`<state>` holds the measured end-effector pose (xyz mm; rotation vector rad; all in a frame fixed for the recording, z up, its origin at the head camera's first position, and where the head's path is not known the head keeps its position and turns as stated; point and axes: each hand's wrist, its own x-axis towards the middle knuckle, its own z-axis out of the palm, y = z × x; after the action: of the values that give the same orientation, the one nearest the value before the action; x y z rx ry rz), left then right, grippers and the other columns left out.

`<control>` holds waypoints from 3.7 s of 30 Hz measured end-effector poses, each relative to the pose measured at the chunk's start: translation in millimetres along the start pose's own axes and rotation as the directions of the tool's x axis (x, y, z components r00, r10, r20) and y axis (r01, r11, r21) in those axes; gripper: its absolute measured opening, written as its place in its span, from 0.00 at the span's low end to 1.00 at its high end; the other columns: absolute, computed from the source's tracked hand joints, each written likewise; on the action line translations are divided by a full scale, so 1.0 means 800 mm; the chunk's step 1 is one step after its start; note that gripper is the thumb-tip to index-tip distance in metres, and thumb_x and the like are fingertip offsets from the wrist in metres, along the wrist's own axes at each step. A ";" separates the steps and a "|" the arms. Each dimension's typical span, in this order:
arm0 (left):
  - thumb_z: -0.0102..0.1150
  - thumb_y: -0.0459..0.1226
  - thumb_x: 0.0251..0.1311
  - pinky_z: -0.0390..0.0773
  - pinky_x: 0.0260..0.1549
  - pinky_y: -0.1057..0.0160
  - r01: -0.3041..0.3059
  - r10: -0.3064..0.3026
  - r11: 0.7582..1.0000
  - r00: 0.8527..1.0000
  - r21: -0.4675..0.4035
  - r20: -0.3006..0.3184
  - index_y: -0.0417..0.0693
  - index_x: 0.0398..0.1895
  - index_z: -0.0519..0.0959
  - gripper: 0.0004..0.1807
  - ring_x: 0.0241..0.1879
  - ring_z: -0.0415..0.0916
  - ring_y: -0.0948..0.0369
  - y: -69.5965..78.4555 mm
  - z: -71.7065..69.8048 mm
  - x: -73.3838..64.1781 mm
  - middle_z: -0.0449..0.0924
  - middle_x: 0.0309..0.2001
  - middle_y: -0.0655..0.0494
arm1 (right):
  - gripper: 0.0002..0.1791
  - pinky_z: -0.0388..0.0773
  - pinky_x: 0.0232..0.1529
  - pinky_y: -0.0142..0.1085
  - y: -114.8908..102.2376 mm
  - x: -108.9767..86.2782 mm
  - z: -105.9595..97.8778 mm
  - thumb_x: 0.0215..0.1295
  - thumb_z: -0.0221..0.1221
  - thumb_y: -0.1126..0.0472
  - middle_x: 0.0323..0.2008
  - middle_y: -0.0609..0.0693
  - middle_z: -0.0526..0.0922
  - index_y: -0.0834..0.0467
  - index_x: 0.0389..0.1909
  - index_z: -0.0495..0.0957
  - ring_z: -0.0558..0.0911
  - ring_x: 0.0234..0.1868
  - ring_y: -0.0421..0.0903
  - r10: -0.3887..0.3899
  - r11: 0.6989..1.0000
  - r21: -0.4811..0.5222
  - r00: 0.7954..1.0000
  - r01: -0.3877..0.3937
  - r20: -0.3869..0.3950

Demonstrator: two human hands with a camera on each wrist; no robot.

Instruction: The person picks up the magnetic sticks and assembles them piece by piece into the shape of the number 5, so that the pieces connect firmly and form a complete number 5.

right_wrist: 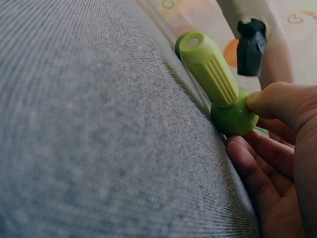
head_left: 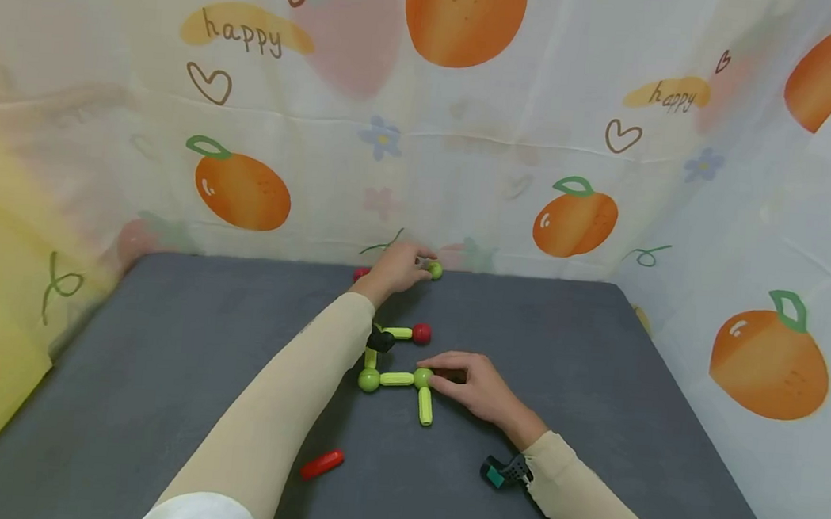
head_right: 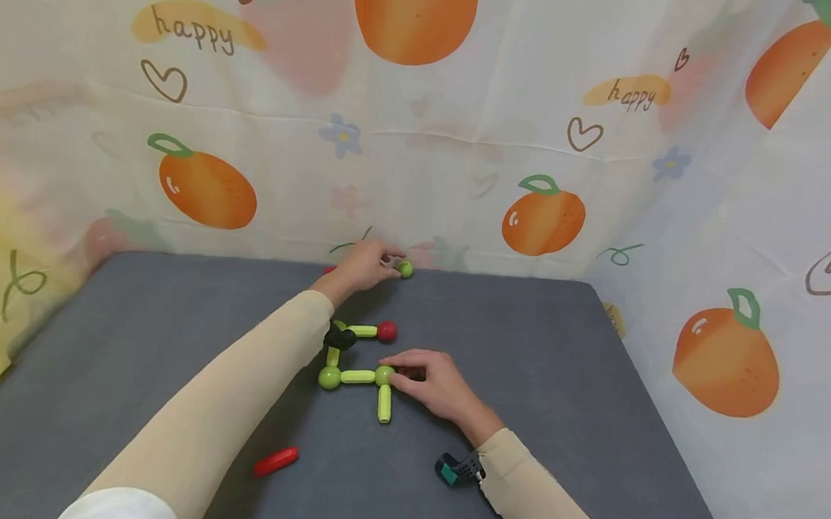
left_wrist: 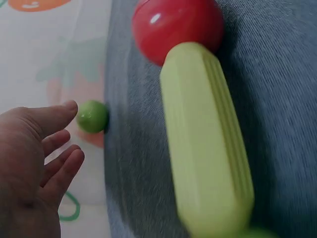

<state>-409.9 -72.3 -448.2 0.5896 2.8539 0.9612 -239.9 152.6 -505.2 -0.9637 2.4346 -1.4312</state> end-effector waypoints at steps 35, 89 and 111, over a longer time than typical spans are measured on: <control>0.75 0.41 0.70 0.83 0.53 0.52 -0.075 0.074 0.975 0.997 -0.207 -0.016 0.44 0.55 0.89 0.16 0.52 0.85 0.54 0.040 -0.040 -0.082 0.89 0.51 0.52 | 0.17 0.84 0.56 0.40 -0.002 -0.001 -0.001 0.81 0.65 0.57 0.60 0.46 0.87 0.54 0.64 0.88 0.87 0.56 0.44 0.003 1.000 -0.011 1.000 -0.003 0.007; 0.85 0.33 0.55 0.79 0.34 0.65 -0.189 0.187 0.974 0.982 -0.124 -0.030 0.53 0.36 0.92 0.09 0.31 0.77 0.71 0.094 0.078 -0.305 0.82 0.31 0.66 | 0.16 0.84 0.56 0.39 -0.005 0.001 0.001 0.79 0.67 0.58 0.59 0.45 0.88 0.55 0.63 0.88 0.87 0.57 0.44 0.010 1.000 0.008 1.000 -0.010 -0.013; 0.82 0.37 0.60 0.84 0.42 0.60 -0.047 0.056 0.987 0.997 -0.152 0.059 0.48 0.51 0.90 0.17 0.40 0.82 0.61 0.044 -0.042 -0.351 0.85 0.42 0.61 | 0.20 0.85 0.50 0.42 -0.054 -0.032 -0.017 0.77 0.69 0.59 0.56 0.56 0.87 0.59 0.65 0.84 0.86 0.51 0.47 0.064 0.997 -0.028 0.977 -0.072 -0.202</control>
<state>-145.0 -172.1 -415.0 0.6687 2.6933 1.1321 -206.6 163.6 -466.7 -0.7673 2.6154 -1.5356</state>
